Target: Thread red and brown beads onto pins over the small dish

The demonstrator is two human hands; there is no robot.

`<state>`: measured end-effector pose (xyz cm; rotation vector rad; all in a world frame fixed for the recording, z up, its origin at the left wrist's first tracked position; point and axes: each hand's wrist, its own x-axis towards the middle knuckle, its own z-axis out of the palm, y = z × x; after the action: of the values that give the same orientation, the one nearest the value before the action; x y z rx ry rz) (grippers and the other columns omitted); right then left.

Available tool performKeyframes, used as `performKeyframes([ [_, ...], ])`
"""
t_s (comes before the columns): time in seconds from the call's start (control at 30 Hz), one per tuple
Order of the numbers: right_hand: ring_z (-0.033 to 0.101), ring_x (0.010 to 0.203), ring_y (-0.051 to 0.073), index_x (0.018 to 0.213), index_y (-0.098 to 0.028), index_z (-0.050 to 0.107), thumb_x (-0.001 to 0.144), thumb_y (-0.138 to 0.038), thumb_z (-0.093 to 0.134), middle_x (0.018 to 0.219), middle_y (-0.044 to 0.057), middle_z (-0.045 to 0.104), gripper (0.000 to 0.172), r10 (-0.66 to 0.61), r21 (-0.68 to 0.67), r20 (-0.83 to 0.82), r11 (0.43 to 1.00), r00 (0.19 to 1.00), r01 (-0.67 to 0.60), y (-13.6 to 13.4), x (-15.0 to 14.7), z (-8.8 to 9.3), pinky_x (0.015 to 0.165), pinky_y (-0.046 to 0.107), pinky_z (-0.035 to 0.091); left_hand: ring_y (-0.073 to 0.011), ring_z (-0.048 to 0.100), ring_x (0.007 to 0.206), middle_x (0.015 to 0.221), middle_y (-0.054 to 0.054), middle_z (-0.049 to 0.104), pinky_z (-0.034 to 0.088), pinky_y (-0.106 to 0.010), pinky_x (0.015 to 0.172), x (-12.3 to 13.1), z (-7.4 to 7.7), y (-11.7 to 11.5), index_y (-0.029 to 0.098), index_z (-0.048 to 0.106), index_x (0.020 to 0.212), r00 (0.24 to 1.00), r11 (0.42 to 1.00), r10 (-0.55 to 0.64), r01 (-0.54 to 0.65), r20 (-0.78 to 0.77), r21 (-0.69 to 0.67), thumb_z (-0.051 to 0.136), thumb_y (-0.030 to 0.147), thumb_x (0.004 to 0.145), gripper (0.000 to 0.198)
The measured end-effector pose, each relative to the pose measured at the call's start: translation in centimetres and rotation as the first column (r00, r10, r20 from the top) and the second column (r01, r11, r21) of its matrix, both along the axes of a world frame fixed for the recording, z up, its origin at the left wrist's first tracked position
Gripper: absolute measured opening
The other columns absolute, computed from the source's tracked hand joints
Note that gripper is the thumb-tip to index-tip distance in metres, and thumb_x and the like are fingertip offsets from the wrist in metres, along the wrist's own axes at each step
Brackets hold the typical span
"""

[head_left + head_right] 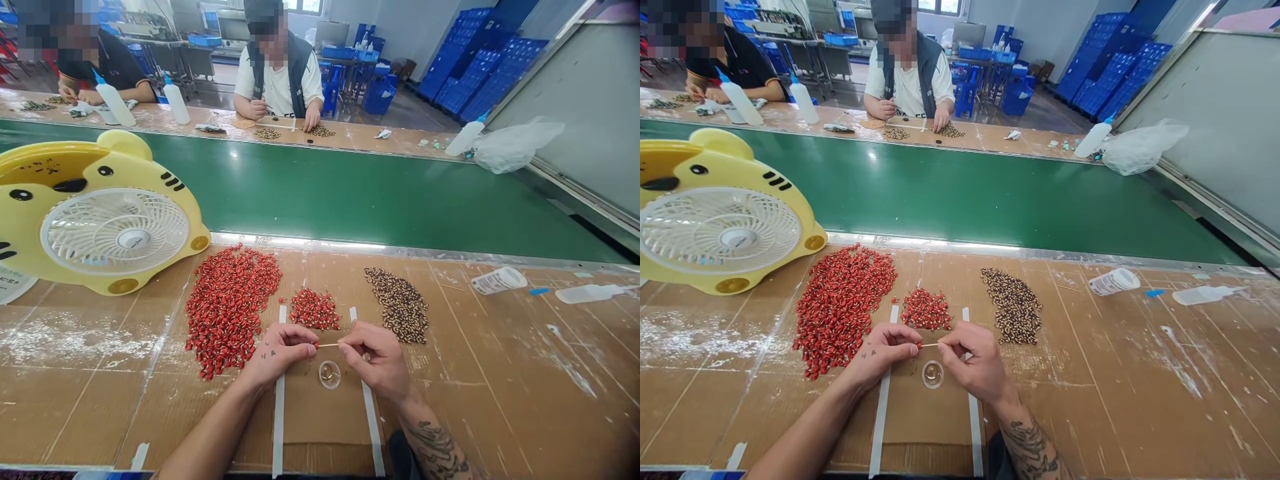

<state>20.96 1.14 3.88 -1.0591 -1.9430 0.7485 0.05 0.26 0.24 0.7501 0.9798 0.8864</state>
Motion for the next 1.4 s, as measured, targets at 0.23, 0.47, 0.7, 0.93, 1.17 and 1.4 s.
performKeyframes([
  [0.23,0.041,0.049,0.011,0.058,-0.019,0.052,0.087,-0.024,0.055,0.054,-0.003,0.044,0.029,-0.077,-0.009,0.070,0.997,0.995,0.078,-0.4,-0.7,-0.2,0.051,0.025,0.030,-0.0110,0.061,0.059,0.067,-0.001,0.073,0.046,-0.021,0.061,-0.1,-0.2,0.0,0.016,0.079,0.077,0.999,0.999,0.034,-0.033,0.024,-0.004,0.084,0.020,0.064,0.015],
  [0.47,0.037,0.050,0.010,0.057,-0.019,0.041,0.092,-0.028,0.049,0.054,-0.005,0.037,0.037,-0.091,-0.094,0.037,0.991,0.995,0.094,-0.8,0.0,-0.7,0.050,0.023,0.028,-0.0110,0.060,0.059,0.067,-0.001,0.073,0.044,-0.020,0.058,0.0,-0.2,0.0,0.015,0.078,0.078,0.998,0.998,0.057,-0.056,0.031,-0.033,0.085,0.022,0.064,0.017],
  [0.7,0.046,0.056,0.011,0.061,-0.018,0.051,0.091,-0.032,0.059,0.059,-0.003,0.050,0.034,0.142,-0.222,0.321,0.972,0.936,-0.071,-1.7,1.3,-0.9,0.056,0.023,0.030,-0.0100,0.059,0.061,0.068,0.000,0.073,0.043,-0.019,0.061,-0.3,-0.5,0.1,0.016,0.078,0.080,0.997,0.997,0.074,-0.074,0.034,0.000,0.085,0.021,0.065,0.018],
  [0.93,0.059,0.070,0.018,0.089,-0.019,0.071,0.091,-0.024,0.055,0.080,0.004,0.067,0.017,-0.171,-0.138,0.462,0.955,0.870,0.261,-0.2,8.0,-0.8,0.065,0.028,0.043,-0.0098,0.060,0.061,0.067,0.000,0.072,0.044,-0.018,0.061,-0.4,-1.1,0.2,0.016,0.078,0.082,0.998,0.999,0.053,-0.053,0.039,-0.007,0.085,0.025,0.067,0.019],
  [1.17,0.062,0.075,0.020,0.088,-0.020,0.073,0.088,-0.022,0.056,0.082,0.004,0.068,0.018,-0.150,-0.155,0.622,0.938,0.769,0.309,-0.3,10.6,-2.1,0.071,0.031,0.046,-0.0097,0.059,0.061,0.068,0.000,0.071,0.043,-0.018,0.061,-0.4,-1.3,0.1,0.016,0.077,0.083,0.998,0.999,0.043,-0.044,0.041,0.013,0.084,0.024,0.068,0.019],
  [1.4,0.062,0.077,0.020,0.082,-0.019,0.069,0.086,-0.017,0.052,0.082,0.004,0.067,0.018,-0.164,-0.118,0.622,0.947,0.766,0.299,-0.5,9.6,-2.7,0.072,0.030,0.045,-0.0100,0.058,0.061,0.067,0.000,0.070,0.043,-0.019,0.060,-0.4,-0.7,0.2,0.015,0.077,0.083,0.999,0.999,0.045,-0.045,0.030,0.029,0.084,0.024,0.067,0.020],
])
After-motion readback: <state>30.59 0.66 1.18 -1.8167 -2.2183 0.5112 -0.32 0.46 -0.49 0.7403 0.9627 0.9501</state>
